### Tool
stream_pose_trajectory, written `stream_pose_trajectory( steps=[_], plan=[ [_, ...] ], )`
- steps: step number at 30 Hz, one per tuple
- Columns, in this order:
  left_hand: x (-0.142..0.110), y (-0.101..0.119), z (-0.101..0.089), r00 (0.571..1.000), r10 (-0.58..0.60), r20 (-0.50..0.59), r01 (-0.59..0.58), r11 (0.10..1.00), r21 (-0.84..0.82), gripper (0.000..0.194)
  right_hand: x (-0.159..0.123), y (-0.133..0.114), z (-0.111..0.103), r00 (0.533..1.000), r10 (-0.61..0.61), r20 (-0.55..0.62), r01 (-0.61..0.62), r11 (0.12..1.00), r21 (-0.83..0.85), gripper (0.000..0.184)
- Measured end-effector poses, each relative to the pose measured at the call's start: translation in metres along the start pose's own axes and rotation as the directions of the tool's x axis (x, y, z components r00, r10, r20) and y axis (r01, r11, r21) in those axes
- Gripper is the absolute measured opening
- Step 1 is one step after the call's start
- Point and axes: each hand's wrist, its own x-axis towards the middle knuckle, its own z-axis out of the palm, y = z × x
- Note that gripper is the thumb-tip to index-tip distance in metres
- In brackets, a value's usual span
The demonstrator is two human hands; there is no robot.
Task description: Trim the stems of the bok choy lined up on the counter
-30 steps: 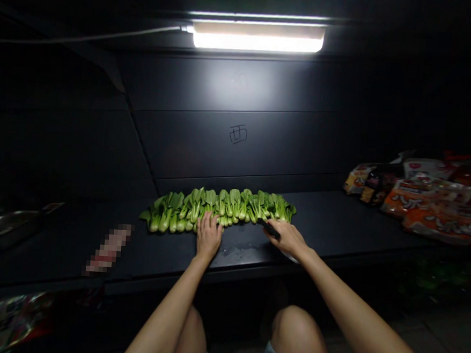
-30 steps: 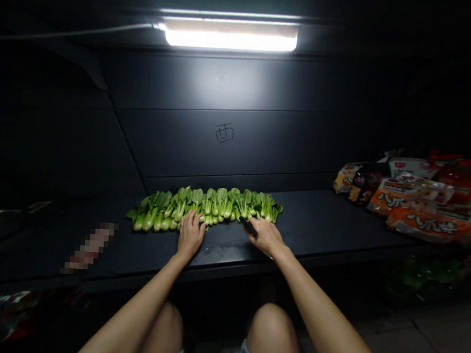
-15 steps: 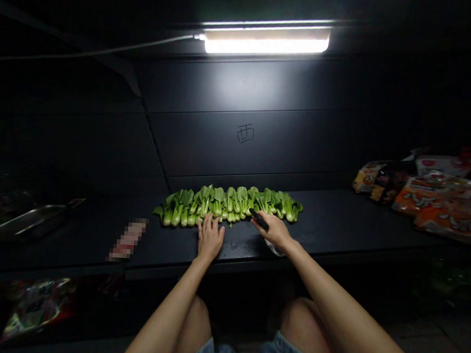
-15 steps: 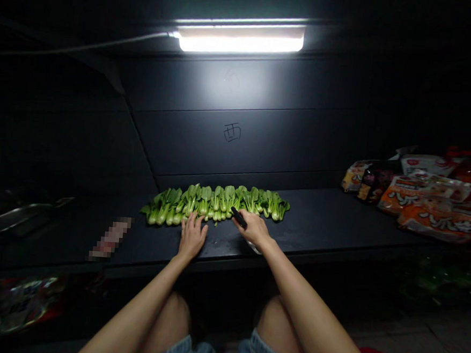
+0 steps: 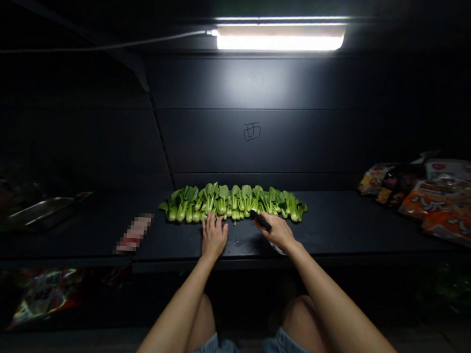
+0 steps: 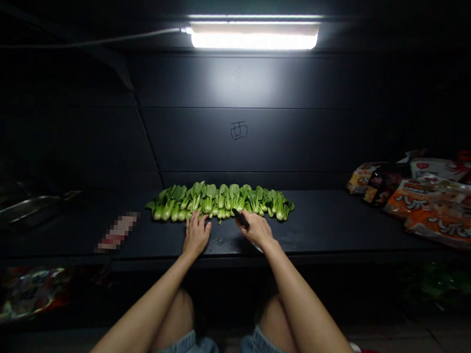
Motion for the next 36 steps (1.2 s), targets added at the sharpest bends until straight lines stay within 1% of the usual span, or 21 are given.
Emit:
stream_pose_trajectory(
  steps=[5, 10, 15, 20, 26, 31, 36],
  plan=[
    [-0.001, 0.001, -0.001, 1.000, -0.024, 0.014, 0.024, 0.999, -0.022, 0.038, 0.003, 0.002, 0.002, 1.000, -0.009, -0.006, 0.008, 0.999, -0.047, 0.028],
    [0.000, 0.000, 0.001, 0.998, -0.046, 0.044, 0.048, 0.998, -0.045, 0.039, 0.005, -0.002, 0.004, 0.998, -0.019, 0.053, 0.023, 0.996, -0.083, 0.028],
    [0.000, -0.001, 0.003, 0.999, -0.044, 0.028, 0.047, 0.995, -0.092, 0.039, 0.004, -0.002, 0.008, 0.997, -0.058, 0.052, 0.062, 0.994, -0.089, 0.030],
    [0.000, -0.001, 0.003, 0.999, -0.045, 0.030, 0.048, 0.992, -0.115, 0.039, 0.004, -0.001, 0.006, 0.996, -0.056, 0.064, 0.062, 0.993, -0.096, 0.029],
    [-0.001, -0.003, 0.005, 0.999, -0.042, 0.011, 0.043, 0.986, -0.159, 0.039, 0.006, -0.015, 0.003, 0.991, -0.093, 0.095, 0.104, 0.988, -0.113, 0.030],
    [0.001, -0.005, 0.005, 0.998, -0.056, 0.019, 0.058, 0.981, -0.185, 0.038, 0.016, -0.028, 0.011, 0.988, -0.134, 0.075, 0.141, 0.985, -0.094, 0.030],
    [0.005, -0.011, 0.004, 0.994, -0.103, 0.022, 0.106, 0.971, -0.214, 0.039, 0.024, -0.038, 0.019, 0.991, -0.103, 0.080, 0.113, 0.984, -0.140, 0.029]
  ],
)
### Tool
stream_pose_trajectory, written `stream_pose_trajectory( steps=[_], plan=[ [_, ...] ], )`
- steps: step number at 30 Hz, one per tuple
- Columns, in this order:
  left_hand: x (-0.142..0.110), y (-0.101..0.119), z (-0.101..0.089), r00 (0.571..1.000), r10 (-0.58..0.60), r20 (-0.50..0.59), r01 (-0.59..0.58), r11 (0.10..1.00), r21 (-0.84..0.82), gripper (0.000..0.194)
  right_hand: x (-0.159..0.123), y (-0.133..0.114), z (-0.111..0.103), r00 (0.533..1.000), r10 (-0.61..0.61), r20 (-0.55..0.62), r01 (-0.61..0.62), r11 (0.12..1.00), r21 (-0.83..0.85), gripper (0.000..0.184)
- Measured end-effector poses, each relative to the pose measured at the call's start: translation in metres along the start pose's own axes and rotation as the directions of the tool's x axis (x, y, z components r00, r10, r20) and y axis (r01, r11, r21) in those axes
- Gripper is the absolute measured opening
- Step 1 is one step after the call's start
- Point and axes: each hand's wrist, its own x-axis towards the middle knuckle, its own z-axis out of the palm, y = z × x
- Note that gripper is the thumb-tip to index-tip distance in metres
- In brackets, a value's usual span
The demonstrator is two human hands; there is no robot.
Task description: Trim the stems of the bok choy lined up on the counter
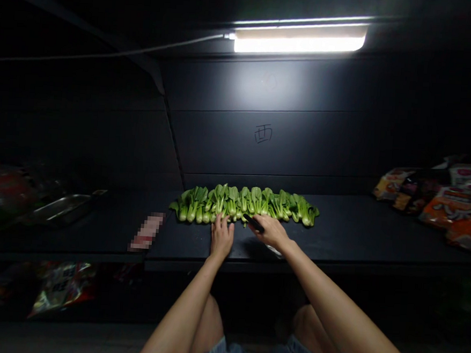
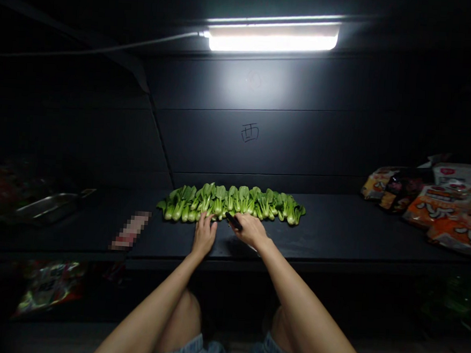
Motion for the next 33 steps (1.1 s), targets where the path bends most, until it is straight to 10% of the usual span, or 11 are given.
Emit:
stream_pose_trajectory(
  steps=[8, 16, 33],
  plan=[
    [0.013, -0.029, -0.022, 0.997, 0.080, 0.013, -0.080, 0.991, 0.107, 0.040, 0.007, -0.010, 0.004, 1.000, -0.012, 0.023, 0.012, 1.000, 0.001, 0.031],
    [0.007, -0.048, -0.032, 0.994, -0.110, 0.016, 0.102, 0.961, 0.258, 0.043, 0.012, -0.018, 0.008, 0.999, 0.025, 0.047, -0.025, 1.000, -0.002, 0.032],
    [0.014, -0.061, -0.040, 0.996, -0.055, -0.076, 0.062, 0.993, 0.098, 0.037, 0.017, -0.034, 0.004, 0.993, 0.028, 0.110, -0.024, 0.999, -0.041, 0.036]
  ],
)
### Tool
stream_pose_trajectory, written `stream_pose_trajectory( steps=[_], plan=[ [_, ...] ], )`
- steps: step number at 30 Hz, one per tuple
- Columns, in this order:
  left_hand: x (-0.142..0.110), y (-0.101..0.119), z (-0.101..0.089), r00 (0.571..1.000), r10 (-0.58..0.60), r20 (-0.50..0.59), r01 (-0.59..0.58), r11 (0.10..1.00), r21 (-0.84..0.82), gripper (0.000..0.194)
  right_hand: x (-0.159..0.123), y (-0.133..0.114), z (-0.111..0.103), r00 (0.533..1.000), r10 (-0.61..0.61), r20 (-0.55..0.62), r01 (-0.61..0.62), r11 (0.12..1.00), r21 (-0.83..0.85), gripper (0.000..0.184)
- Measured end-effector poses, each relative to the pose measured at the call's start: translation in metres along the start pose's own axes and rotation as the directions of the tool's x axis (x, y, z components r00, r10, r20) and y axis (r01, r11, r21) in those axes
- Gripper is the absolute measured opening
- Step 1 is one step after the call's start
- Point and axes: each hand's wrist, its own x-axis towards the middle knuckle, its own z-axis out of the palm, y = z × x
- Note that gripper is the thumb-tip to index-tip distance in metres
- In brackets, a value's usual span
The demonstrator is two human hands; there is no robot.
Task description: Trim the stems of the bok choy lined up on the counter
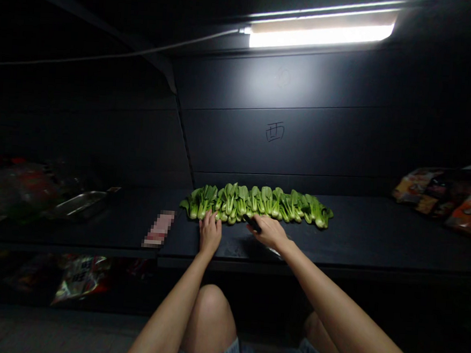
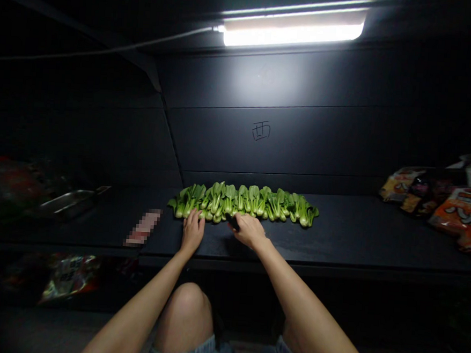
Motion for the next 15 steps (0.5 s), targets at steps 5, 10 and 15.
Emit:
stream_pose_trajectory(
  steps=[5, 10, 15],
  plan=[
    [0.001, -0.014, -0.014, 1.000, 0.006, 0.008, -0.006, 0.998, 0.063, 0.036, 0.007, -0.009, 0.001, 0.999, -0.014, 0.029, 0.014, 1.000, 0.008, 0.035],
    [-0.004, -0.026, -0.015, 0.999, -0.043, -0.018, 0.044, 0.998, 0.056, 0.037, 0.011, -0.019, 0.006, 1.000, -0.028, 0.006, 0.028, 0.999, -0.015, 0.034],
    [-0.002, -0.031, -0.010, 0.997, -0.059, -0.047, 0.057, 0.997, -0.042, 0.038, 0.013, -0.026, 0.009, 0.999, -0.050, -0.018, 0.050, 0.999, 0.018, 0.035]
  ],
)
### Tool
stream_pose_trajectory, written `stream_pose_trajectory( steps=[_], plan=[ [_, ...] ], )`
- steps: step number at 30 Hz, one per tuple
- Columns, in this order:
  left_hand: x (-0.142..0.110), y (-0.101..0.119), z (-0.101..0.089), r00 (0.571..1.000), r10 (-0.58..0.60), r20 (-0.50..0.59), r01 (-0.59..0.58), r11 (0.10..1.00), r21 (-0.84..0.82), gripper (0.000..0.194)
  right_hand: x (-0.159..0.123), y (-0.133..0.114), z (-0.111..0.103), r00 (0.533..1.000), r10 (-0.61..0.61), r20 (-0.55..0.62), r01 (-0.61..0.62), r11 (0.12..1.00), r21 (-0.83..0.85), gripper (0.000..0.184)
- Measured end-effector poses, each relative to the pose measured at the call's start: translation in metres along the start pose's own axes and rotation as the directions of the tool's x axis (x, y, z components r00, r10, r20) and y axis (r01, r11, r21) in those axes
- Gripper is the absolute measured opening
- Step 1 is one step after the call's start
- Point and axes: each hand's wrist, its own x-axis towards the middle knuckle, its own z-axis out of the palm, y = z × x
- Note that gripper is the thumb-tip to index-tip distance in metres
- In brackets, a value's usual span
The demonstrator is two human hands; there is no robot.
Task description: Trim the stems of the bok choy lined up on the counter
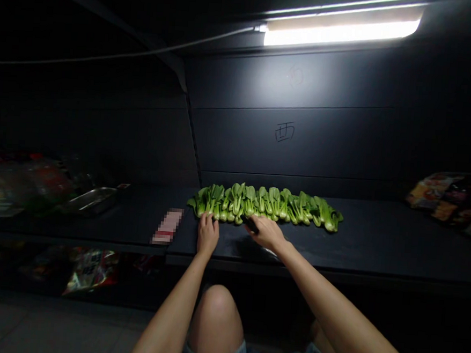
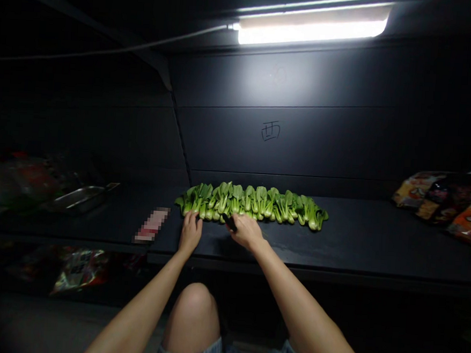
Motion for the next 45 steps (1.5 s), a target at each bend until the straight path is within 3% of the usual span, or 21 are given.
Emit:
stream_pose_trajectory(
  steps=[8, 15, 23, 32, 38, 45],
  plan=[
    [0.000, -0.002, 0.005, 0.996, -0.067, -0.066, 0.064, 0.997, -0.043, 0.039, 0.004, -0.005, 0.005, 1.000, -0.007, 0.025, 0.008, 0.999, -0.039, 0.035],
    [0.000, -0.004, 0.006, 0.995, -0.082, -0.049, 0.079, 0.995, -0.063, 0.041, 0.009, -0.020, 0.000, 0.999, -0.038, 0.025, 0.038, 0.999, -0.018, 0.035],
    [0.002, -0.010, 0.008, 0.984, -0.106, -0.143, 0.093, 0.991, -0.096, 0.037, 0.016, -0.034, 0.002, 0.998, -0.050, 0.036, 0.052, 0.998, -0.037, 0.037],
    [0.003, -0.009, 0.005, 0.986, -0.123, -0.112, 0.104, 0.982, -0.158, 0.038, 0.020, -0.043, 0.004, 0.997, -0.079, 0.006, 0.079, 0.997, -0.010, 0.038],
    [0.002, -0.008, 0.004, 0.985, -0.121, -0.120, 0.102, 0.983, -0.153, 0.037, 0.019, -0.035, 0.006, 1.000, -0.026, -0.011, 0.026, 1.000, 0.009, 0.036],
    [0.003, -0.007, 0.004, 0.986, -0.109, -0.125, 0.088, 0.982, -0.164, 0.035, 0.010, -0.010, 0.000, 0.999, 0.032, 0.013, -0.032, 0.999, 0.006, 0.032]
  ],
)
